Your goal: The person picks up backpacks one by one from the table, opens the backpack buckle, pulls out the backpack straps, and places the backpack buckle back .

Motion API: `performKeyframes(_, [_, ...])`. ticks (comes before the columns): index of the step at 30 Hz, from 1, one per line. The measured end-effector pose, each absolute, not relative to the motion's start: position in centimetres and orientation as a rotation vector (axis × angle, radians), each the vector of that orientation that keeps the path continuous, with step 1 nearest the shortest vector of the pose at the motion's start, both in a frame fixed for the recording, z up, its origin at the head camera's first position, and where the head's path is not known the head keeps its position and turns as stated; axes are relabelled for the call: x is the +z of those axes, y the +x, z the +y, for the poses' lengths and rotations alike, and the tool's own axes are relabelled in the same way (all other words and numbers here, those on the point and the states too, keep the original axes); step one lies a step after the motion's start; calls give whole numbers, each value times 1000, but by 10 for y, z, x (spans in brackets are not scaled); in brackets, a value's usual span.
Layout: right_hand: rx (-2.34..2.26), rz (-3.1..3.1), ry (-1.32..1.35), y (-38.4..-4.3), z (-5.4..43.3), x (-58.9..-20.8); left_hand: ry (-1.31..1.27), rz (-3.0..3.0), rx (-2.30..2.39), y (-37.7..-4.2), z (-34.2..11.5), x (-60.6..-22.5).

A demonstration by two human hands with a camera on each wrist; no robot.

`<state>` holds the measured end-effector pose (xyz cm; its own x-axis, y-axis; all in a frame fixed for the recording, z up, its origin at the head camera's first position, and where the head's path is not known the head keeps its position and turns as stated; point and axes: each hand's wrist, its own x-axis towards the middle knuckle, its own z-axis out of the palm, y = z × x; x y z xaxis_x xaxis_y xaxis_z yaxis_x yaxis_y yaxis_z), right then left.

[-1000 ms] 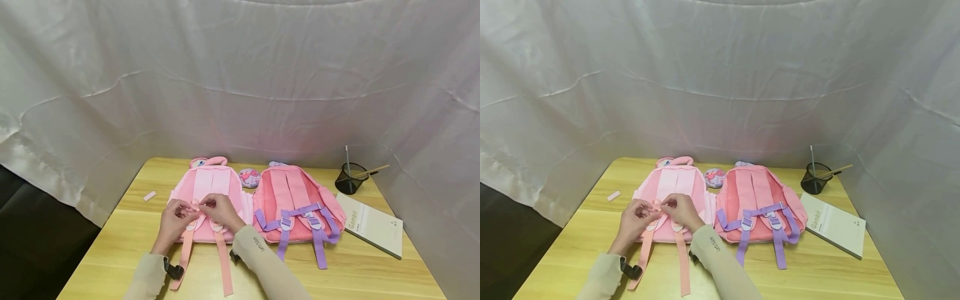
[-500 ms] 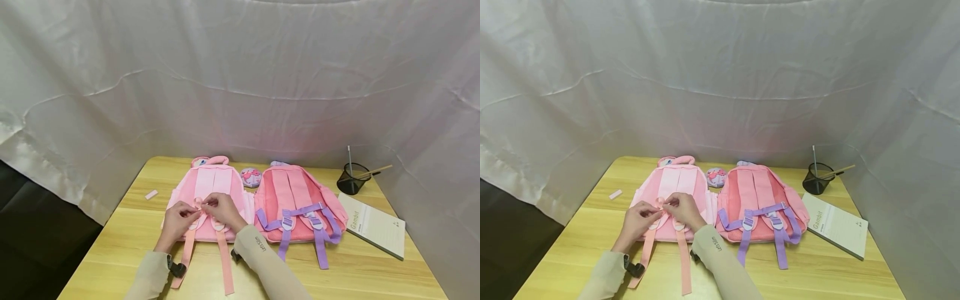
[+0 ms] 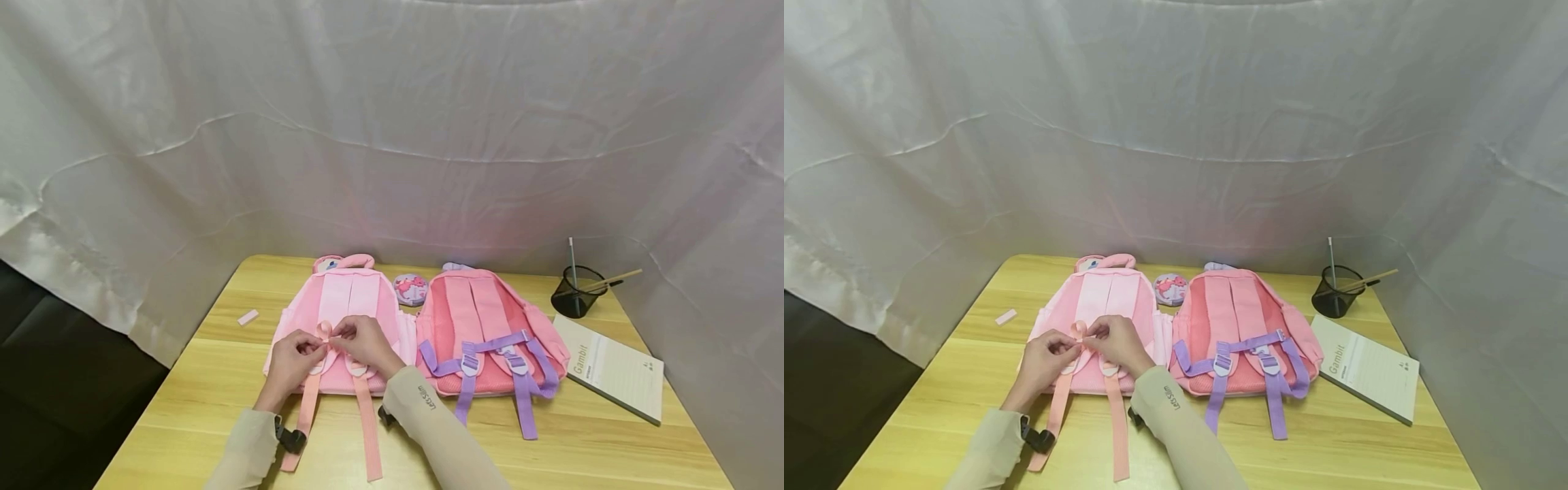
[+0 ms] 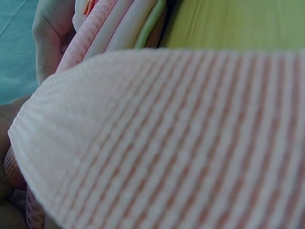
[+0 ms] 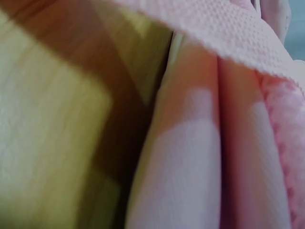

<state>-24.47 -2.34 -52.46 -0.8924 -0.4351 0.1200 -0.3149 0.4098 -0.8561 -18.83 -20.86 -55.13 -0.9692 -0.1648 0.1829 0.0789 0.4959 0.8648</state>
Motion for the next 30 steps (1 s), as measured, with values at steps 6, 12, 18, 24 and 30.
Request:
performKeyframes(6, [-1525,2531,-633,-245,-25,-524,80,-2518,-1472,-189,-208,-550])
performKeyframes(12, [-1547,2534,-596,-246,-26,-523,98,-2556,-1464,-190,-207,-547])
performKeyframes(18, [-1630,2488,-542,-245,-27,-521,82,-2567,-1455,-190,-207,-548])
performKeyframes(24, [-1676,2460,-513,-244,-27,-519,59,-2570,-1437,-190,-207,-549])
performKeyframes(30, [-1726,2420,-493,-242,-27,-514,55,-2576,-1422,-190,-207,-550])
